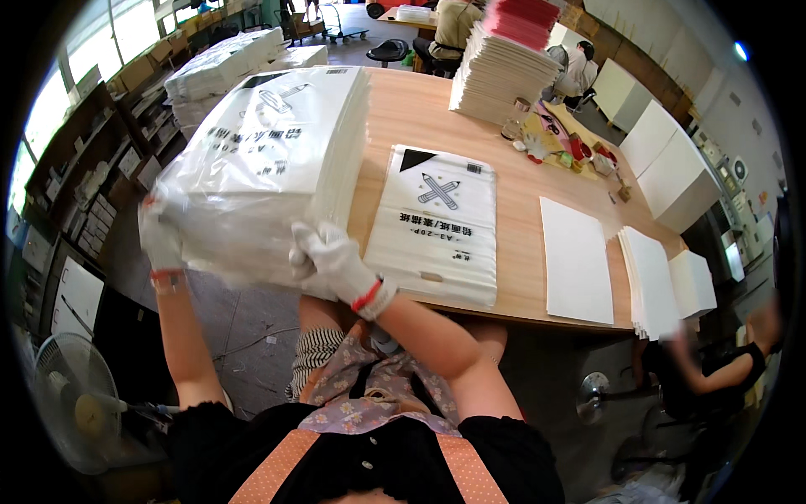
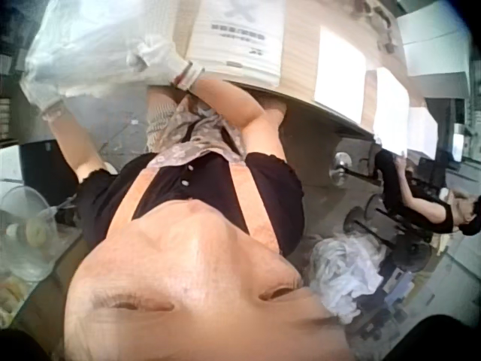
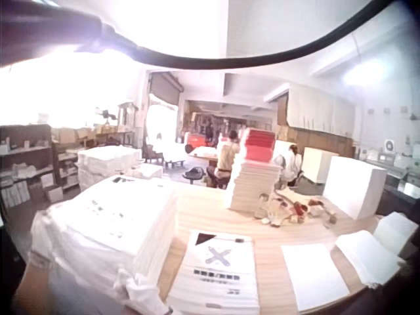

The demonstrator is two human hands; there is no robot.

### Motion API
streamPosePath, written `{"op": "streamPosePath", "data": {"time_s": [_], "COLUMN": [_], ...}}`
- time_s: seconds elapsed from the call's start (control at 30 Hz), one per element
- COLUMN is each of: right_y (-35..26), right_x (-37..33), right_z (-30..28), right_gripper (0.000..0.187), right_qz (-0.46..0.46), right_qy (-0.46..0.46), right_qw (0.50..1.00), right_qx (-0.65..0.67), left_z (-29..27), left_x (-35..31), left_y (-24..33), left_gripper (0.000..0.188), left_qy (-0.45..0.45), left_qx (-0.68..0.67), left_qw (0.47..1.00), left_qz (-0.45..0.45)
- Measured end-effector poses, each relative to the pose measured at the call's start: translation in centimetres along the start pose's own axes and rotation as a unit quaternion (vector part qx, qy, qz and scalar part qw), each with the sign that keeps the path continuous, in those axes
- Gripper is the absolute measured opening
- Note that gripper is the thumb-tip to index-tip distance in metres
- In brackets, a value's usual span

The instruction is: The person packs white paper sheets into clear plastic bags at a wooden table. They repeatedly pick up stacks of paper, insert them into bags, and place the filled bags on a growing pile.

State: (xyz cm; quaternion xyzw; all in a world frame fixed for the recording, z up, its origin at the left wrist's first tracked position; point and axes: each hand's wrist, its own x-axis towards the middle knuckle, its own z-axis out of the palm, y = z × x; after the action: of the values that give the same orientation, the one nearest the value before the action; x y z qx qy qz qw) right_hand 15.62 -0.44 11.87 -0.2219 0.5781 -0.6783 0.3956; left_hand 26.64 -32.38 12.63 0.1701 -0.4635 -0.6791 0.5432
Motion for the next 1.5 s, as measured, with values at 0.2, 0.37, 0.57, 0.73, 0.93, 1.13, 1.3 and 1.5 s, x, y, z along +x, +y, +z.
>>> {"op": "streamPosePath", "data": {"time_s": [0.2,0.37,0.57,0.73,0.93,1.13,1.3,1.5], "right_y": [13.2,21.0,23.0,22.3,13.8,20.0,9.1,6.0], "right_x": [-8.5,-17.2,-20.7,-19.8,-9.1,-1.2,-8.3,-0.4], "right_z": [-6.9,-12.3,-13.7,-14.7,-19.4,-31.8,-26.8,-26.3], "right_gripper": [0.035,0.035,0.036,0.034,0.031,0.034,0.038,0.039], "right_qz": [0.064,0.184,0.192,0.170,0.015,-0.033,-0.311,0.039], "right_qy": [0.010,0.146,0.232,0.233,0.268,0.373,0.427,0.262], "right_qw": [0.998,0.972,0.951,0.951,0.934,0.911,0.721,0.872], "right_qx": [-0.017,-0.028,0.073,0.110,0.234,-0.170,-0.449,-0.412], "left_z": [-8.8,6.9,19.2,21.9,23.4,26.0,29.6,34.5], "left_x": [-16.9,-29.8,-30.1,-27.2,-26.7,-22.2,-22.4,-24.5], "left_y": [-15.9,-18.9,-27.1,-26.9,-24.4,-30.5,-28.0,-20.3], "left_gripper": [0.013,0.013,0.017,0.022,0.023,0.015,0.013,0.019], "left_qy": [-0.003,-0.553,-0.608,-0.678,-0.654,-0.440,-0.388,-0.445], "left_qx": [0.179,0.288,0.435,0.427,0.453,0.135,0.137,0.160], "left_qw": [0.973,0.779,0.648,0.597,0.605,0.872,0.873,0.848], "left_qz": [-0.145,0.059,0.145,-0.039,0.014,-0.167,-0.262,-0.241]}}
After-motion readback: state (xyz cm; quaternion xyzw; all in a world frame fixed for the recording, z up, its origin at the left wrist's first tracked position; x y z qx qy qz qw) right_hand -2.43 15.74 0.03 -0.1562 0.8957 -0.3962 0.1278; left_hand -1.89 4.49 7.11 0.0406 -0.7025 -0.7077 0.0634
